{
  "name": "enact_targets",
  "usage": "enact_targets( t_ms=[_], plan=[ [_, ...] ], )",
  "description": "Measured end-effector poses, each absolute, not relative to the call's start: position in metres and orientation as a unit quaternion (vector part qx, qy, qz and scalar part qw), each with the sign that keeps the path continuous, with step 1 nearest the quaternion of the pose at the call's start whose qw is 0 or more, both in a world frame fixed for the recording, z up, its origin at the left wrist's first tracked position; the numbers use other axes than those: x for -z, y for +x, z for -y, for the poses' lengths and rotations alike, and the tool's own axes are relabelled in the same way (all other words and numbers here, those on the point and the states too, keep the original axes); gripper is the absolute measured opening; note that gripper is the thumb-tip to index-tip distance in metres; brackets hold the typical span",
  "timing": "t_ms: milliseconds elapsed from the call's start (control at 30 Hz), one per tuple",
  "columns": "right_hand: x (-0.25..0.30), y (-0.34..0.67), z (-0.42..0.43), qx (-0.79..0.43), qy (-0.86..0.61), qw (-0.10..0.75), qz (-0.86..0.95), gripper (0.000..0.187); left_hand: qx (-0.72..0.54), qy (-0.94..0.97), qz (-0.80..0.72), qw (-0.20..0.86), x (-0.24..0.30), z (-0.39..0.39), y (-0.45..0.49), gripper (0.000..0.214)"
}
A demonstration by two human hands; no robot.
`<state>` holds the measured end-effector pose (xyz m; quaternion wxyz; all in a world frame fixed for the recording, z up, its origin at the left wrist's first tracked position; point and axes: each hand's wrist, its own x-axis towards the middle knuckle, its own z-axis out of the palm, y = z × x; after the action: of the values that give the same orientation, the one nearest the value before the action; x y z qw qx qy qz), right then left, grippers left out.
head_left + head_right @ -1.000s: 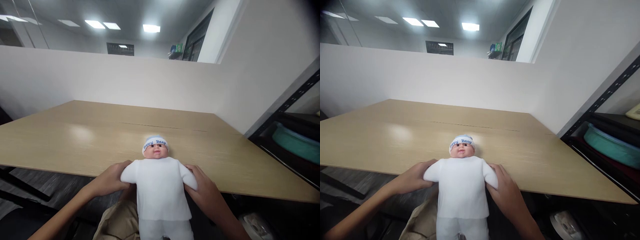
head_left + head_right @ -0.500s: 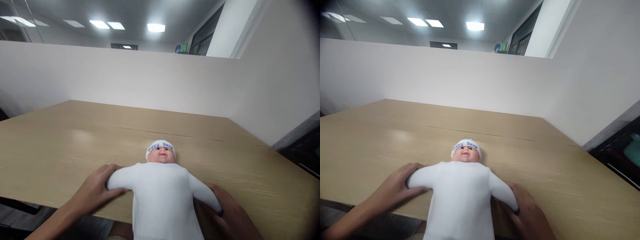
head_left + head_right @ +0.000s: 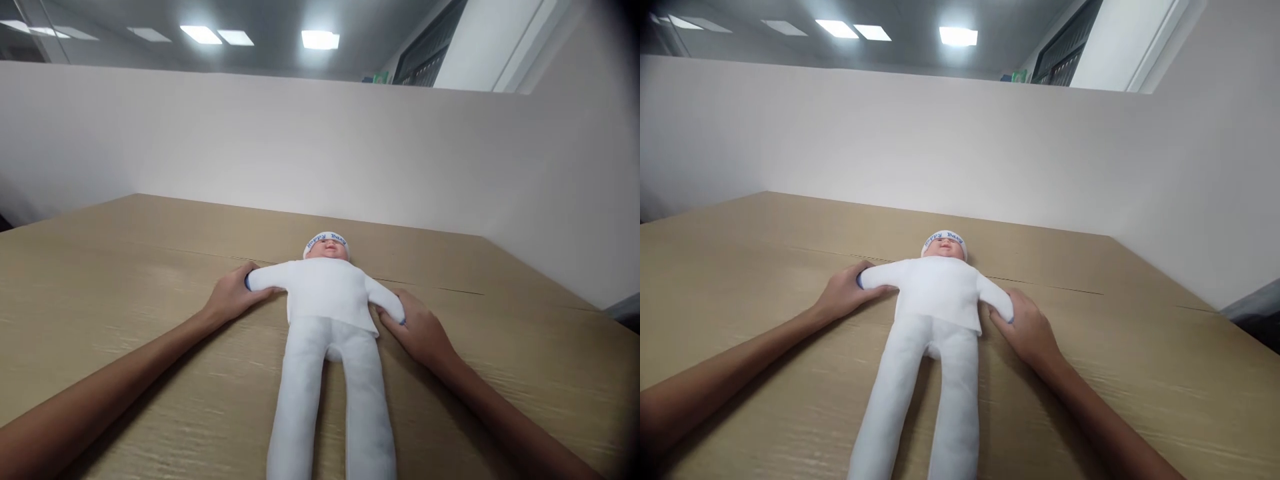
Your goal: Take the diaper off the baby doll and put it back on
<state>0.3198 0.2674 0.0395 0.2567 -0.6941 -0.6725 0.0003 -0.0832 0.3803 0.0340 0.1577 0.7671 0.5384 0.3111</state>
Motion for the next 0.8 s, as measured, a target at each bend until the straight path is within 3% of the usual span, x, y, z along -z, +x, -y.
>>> enact_targets(
  t_ms=[267, 500, 800],
  plan=[
    [-0.034, 0.341, -0.357, 0.117, -0.678, 0.280, 0.670, 0.038, -0.311, 0.800, -0.513, 0.026, -0.024, -0.476, -0.059, 0.075],
    [-0.019, 0.382, -0.366, 0.111, -0.697, 0.248, 0.663, 0.060, -0.324, 0.840, -0.435, 0.002, -0.014, -0.496, -0.086, 0.058],
    [0.003, 0.399, -0.380, 0.142, -0.710, 0.252, 0.642, 0.067, -0.299, 0.834, -0.463, 0.010, -0.008, -0.506, -0.086, 0.043]
  ],
)
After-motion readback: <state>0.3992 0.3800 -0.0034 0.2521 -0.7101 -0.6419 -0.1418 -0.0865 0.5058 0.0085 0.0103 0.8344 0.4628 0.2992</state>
